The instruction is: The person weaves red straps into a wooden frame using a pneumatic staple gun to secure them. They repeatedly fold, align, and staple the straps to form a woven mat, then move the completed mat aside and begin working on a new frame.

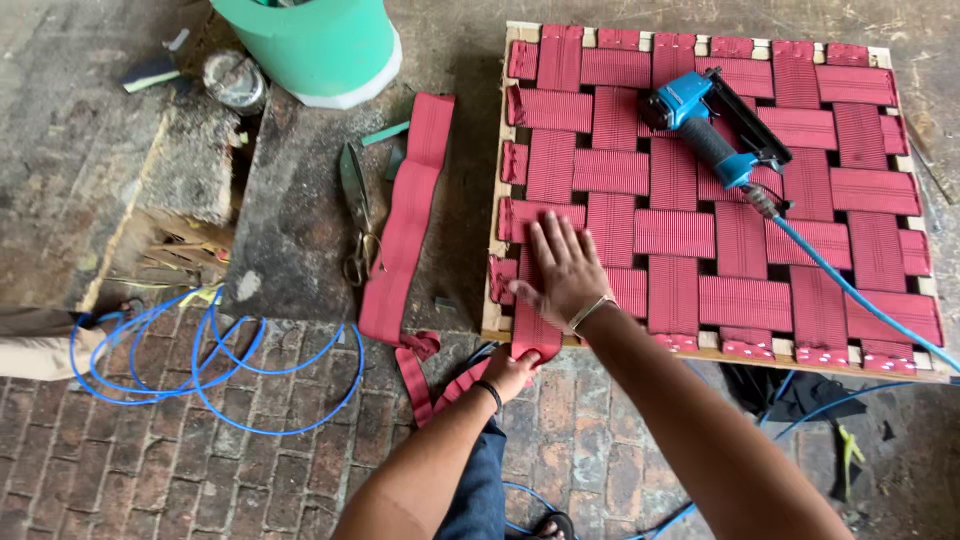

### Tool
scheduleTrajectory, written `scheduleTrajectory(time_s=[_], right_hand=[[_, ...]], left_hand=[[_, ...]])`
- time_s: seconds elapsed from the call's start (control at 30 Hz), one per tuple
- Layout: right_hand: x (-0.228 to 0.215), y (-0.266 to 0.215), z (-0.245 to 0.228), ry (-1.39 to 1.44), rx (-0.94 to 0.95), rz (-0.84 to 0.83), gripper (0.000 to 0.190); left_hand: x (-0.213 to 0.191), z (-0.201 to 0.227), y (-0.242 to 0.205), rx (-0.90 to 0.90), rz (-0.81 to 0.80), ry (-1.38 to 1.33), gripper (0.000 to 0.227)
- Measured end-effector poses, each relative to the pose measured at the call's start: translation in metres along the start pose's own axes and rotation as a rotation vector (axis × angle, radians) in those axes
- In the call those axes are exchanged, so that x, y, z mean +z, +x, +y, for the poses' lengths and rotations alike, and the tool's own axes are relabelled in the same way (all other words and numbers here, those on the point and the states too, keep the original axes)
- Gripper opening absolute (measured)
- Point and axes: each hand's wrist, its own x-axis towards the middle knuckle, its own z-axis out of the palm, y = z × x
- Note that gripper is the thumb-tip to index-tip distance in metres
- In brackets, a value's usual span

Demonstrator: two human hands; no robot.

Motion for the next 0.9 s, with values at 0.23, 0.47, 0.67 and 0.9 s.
scheduleTrajectory(time_s=[0.23, 0.47, 0.67, 0.9], right_hand=[[0.075, 0.007, 0.127, 0.504, 0.71, -0.438, 0.112], [0.114, 0.005, 0.223, 0.454, 0.604, -0.644, 0.117], [0.055, 0.006, 0.182, 0.48, 0.844, -0.946, 0.114], [-0.108, -0.116, 0.071, 1.235, 1.122, -0.627, 0.04]], left_hand=[[-0.007, 0.016, -0.013, -0.106, -0.056, 0.122, 0.036], [-0.015, -0.004, 0.002, -0.043, -0.224, -0.091, 0.04], [-0.027, 0.001, -0.004, 0.024, -0.14, 0.562, 0.036], [-0.026, 0.003, 0.007, 0.646, -0.084, 0.882, 0.036]])
